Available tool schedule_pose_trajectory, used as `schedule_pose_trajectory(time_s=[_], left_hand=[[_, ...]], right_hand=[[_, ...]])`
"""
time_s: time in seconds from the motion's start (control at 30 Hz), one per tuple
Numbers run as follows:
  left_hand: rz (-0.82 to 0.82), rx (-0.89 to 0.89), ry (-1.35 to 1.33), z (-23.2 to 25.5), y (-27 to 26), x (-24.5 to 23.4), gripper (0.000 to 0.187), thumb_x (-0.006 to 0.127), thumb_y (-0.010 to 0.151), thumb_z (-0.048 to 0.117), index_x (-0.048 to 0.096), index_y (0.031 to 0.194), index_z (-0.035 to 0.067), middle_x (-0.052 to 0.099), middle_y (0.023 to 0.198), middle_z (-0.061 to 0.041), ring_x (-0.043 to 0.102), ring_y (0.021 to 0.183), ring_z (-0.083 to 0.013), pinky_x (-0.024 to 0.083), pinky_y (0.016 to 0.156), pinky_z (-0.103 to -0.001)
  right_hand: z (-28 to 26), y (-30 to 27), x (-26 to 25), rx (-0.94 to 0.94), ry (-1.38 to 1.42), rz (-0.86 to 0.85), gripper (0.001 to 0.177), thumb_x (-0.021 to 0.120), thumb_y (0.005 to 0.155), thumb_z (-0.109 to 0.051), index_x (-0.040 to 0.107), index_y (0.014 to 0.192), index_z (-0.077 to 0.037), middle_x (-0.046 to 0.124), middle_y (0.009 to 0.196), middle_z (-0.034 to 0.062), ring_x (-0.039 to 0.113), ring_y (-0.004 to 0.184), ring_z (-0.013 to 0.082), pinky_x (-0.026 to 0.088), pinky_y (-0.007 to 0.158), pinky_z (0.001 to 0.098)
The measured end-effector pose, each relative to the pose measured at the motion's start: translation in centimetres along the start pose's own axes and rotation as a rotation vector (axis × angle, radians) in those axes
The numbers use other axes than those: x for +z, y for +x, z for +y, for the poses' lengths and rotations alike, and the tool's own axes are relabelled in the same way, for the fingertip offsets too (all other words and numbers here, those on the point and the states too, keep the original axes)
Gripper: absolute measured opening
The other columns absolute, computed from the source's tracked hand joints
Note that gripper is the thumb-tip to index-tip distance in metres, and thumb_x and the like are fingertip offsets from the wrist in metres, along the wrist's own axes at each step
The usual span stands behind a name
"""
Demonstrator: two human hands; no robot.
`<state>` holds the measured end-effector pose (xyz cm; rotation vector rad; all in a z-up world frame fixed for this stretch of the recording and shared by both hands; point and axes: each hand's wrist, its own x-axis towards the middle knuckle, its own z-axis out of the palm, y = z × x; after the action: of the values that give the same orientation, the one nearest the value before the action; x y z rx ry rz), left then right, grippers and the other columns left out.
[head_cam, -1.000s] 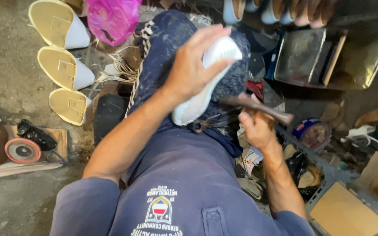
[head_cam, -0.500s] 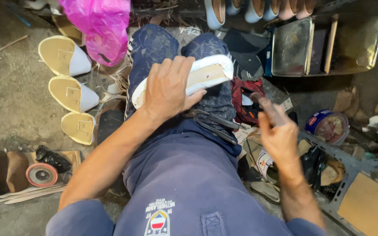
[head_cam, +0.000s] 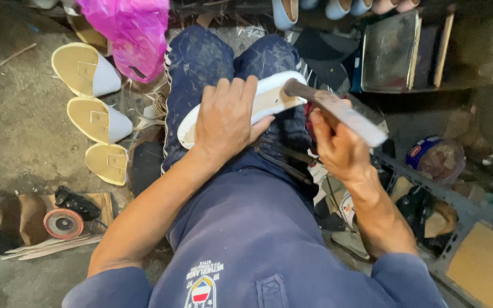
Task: The person uses a hammer and a curved metal tool to shape and secure the sole of a white shoe. They repeatedly strike the tool against the shoe's edge while holding it on their lap, then inspect the shoe and continue the process.
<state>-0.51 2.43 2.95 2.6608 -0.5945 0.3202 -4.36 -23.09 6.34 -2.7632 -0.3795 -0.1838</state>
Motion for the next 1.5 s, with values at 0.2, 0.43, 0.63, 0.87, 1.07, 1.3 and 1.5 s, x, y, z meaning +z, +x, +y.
schedule_pose_trajectory(time_s=[0.2,0.43,0.63,0.87,1.07,1.3,1.5], left_hand=[[0.002,0.018,-0.002,0.7,-0.4,0.1,0.078,0.08,0.076,0.062,0.06,0.124,0.004,0.055,0.09,-0.008,0.056,0.082,-0.0266,0.045,0.07,-0.041],[0.003,0.033,0.001,0.2,-0.2,0.0,0.077,0.077,0.077,0.06,0.06,0.124,0.003,0.055,0.091,-0.008,0.055,0.082,-0.0276,0.045,0.072,-0.042],[0.044,0.037,0.019,0.3,-0.2,-0.4,0.079,0.08,0.074,0.058,0.06,0.125,0.001,0.054,0.091,-0.009,0.054,0.082,-0.0277,0.044,0.072,-0.041],[0.031,0.028,0.005,0.5,-0.3,0.0,0.081,0.082,0.074,0.059,0.06,0.126,0.001,0.054,0.092,-0.01,0.054,0.084,-0.0279,0.044,0.073,-0.041],[0.027,0.005,-0.005,0.6,-0.6,0.3,0.084,0.082,0.07,0.061,0.061,0.124,0.0,0.053,0.089,-0.009,0.055,0.082,-0.0279,0.045,0.072,-0.042],[0.053,0.005,-0.025,0.6,-0.4,0.7,0.077,0.08,0.071,0.055,0.061,0.121,-0.001,0.052,0.088,-0.009,0.054,0.081,-0.0285,0.043,0.071,-0.041],[0.047,0.02,0.009,0.6,-0.2,0.2,0.089,0.088,0.062,0.058,0.059,0.125,0.002,0.052,0.09,-0.009,0.054,0.084,-0.0281,0.045,0.074,-0.042]], right_hand=[[-3.0,2.2,-5.3,0.028,0.724,0.522,0.048,0.026,0.108,-0.038,0.039,0.09,0.005,0.038,0.052,0.0123,0.049,0.038,0.0288,0.048,0.04,0.0402],[0.8,1.6,-5.2,-0.134,0.211,-0.129,0.024,0.057,0.107,-0.014,0.066,0.115,0.007,0.067,0.092,0.0269,0.068,0.087,0.0476,0.056,0.08,0.0485],[-0.4,2.9,-3.2,-0.315,-0.026,-0.024,0.022,0.062,0.105,-0.013,0.067,0.09,0.002,0.057,0.07,0.0206,0.066,0.075,0.0441,0.053,0.074,0.0472],[3.0,-0.1,-0.7,-0.306,0.202,0.255,0.05,0.051,0.105,-0.033,0.07,0.06,-0.02,0.064,0.059,0.0003,0.066,0.06,0.0241,0.051,0.079,0.0355],[-3.1,2.2,-1.6,-0.195,0.212,-0.007,0.027,0.072,0.1,-0.009,0.066,0.076,0.003,0.06,0.067,0.021,0.061,0.069,0.0493,0.049,0.06,0.0466],[-3.0,4.2,-0.8,-0.253,0.164,0.044,0.024,0.069,0.101,-0.012,0.068,0.083,0.003,0.054,0.069,0.0183,0.057,0.066,0.0469,0.045,0.054,0.0444],[-3.6,4.0,-1.7,-0.212,0.073,0.115,0.043,0.043,0.113,-0.03,0.066,0.103,0.005,0.051,0.08,0.0158,0.054,0.062,0.037,0.046,0.056,0.033]])
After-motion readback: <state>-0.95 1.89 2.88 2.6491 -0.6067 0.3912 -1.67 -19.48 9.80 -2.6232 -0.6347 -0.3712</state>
